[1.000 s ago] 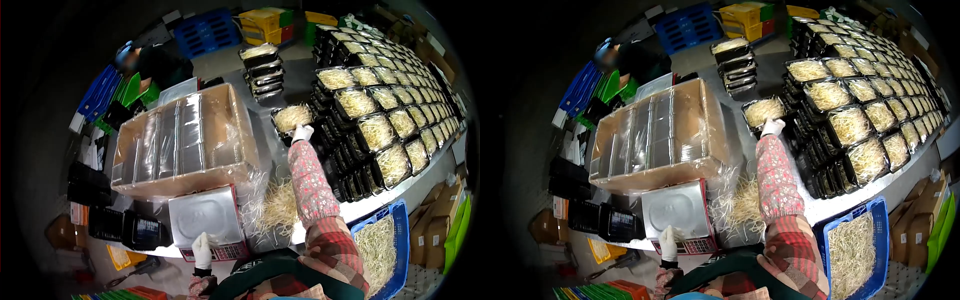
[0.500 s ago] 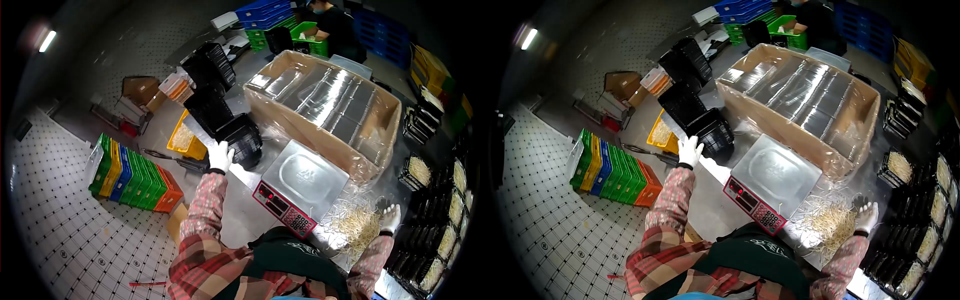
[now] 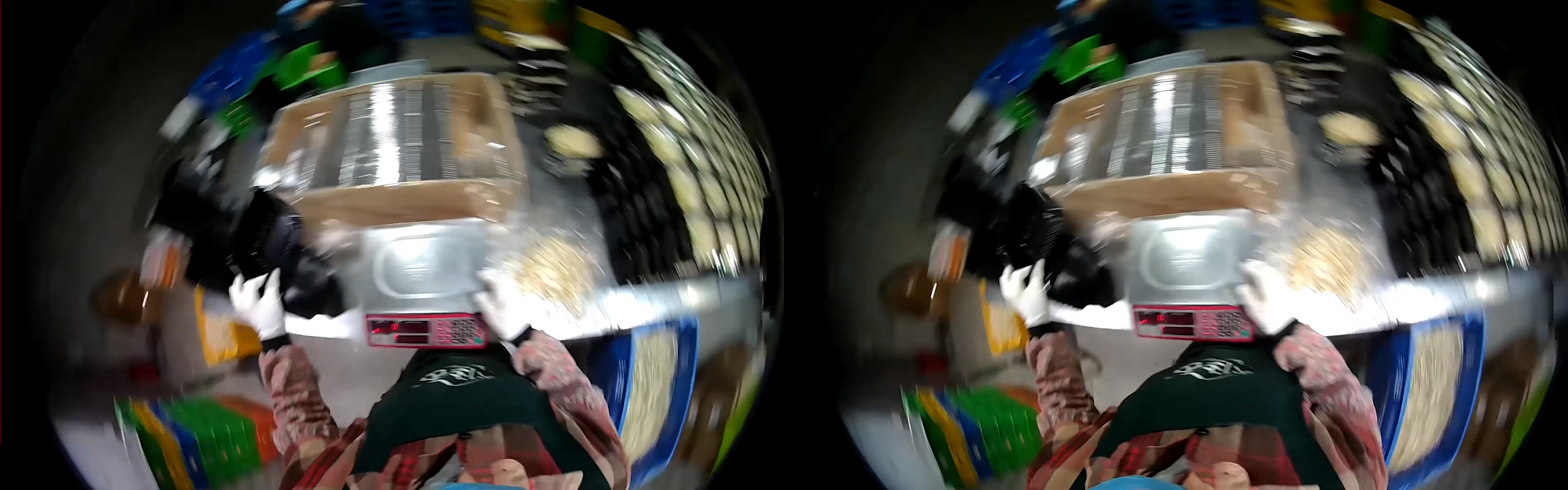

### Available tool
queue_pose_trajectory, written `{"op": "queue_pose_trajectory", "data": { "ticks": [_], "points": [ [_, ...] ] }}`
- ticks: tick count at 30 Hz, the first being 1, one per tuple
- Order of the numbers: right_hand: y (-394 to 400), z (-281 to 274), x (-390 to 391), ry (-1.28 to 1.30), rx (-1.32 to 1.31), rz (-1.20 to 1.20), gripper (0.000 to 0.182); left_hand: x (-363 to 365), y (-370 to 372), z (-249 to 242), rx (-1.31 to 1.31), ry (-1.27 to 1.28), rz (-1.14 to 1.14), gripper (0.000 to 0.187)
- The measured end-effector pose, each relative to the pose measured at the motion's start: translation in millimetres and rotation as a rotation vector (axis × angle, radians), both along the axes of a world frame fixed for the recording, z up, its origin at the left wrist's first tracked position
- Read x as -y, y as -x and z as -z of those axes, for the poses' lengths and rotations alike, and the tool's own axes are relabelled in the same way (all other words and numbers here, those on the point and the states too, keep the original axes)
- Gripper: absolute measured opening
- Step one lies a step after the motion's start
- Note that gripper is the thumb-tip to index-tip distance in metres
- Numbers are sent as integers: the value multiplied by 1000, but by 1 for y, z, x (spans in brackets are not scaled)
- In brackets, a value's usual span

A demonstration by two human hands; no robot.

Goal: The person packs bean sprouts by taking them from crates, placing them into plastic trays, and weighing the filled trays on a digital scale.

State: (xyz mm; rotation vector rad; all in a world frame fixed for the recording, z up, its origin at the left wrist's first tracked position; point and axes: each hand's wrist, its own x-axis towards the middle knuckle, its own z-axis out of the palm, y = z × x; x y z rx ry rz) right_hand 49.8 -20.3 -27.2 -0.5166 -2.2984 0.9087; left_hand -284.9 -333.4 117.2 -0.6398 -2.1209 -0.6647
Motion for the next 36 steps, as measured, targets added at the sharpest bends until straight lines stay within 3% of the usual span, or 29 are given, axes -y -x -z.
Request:
{"op": "queue_pose_trajectory", "data": {
  "ticks": [1,2,3,4,7,9,12,15,16,18,19,22,24,26,29,32,34,36],
  "points": [
    [0,-36,5,30,223,-185,48,-33,-8,0,52,-67,174,18],
    [-3,-1,28,-6,176,-156,53,-69,-17,-1,108,-135,336,16],
    [-8,-15,40,-144,330,-171,58,-107,-35,-2,152,-102,504,15],
    [-10,0,50,-133,280,-184,62,-149,-62,-7,187,-65,694,13],
    [-26,-7,61,-191,307,-68,61,-219,-102,17,264,114,1035,19],
    [-49,-2,60,-86,303,63,60,-281,-151,57,290,263,1228,21],
    [-106,1,68,124,239,308,53,-354,-207,138,231,420,1367,18],
    [-177,7,84,260,227,538,51,-386,-220,186,171,821,1287,24],
    [-204,5,93,147,134,681,47,-389,-223,187,153,910,1253,26],
    [-269,2,107,38,93,917,43,-384,-240,162,136,990,1161,71],
    [-304,-1,115,-6,91,1070,43,-382,-249,144,184,932,1227,78],
    [-424,-10,140,-64,110,1498,46,-379,-288,127,371,557,1554,72],
    [-518,2,149,-58,55,1686,53,-372,-346,117,817,445,1694,63],
    [-609,22,148,40,97,1787,70,-361,-425,98,925,549,1747,63],
    [-703,46,122,528,565,1615,97,-362,-555,105,900,744,1966,68],
    [-764,101,90,567,660,1375,113,-373,-678,140,692,1105,2206,76],
    [-778,105,64,654,712,1308,118,-373,-757,156,615,1350,2267,84],
    [-786,108,44,690,795,1289,124,-375,-821,200,379,1407,2317,95]
  ]
}}
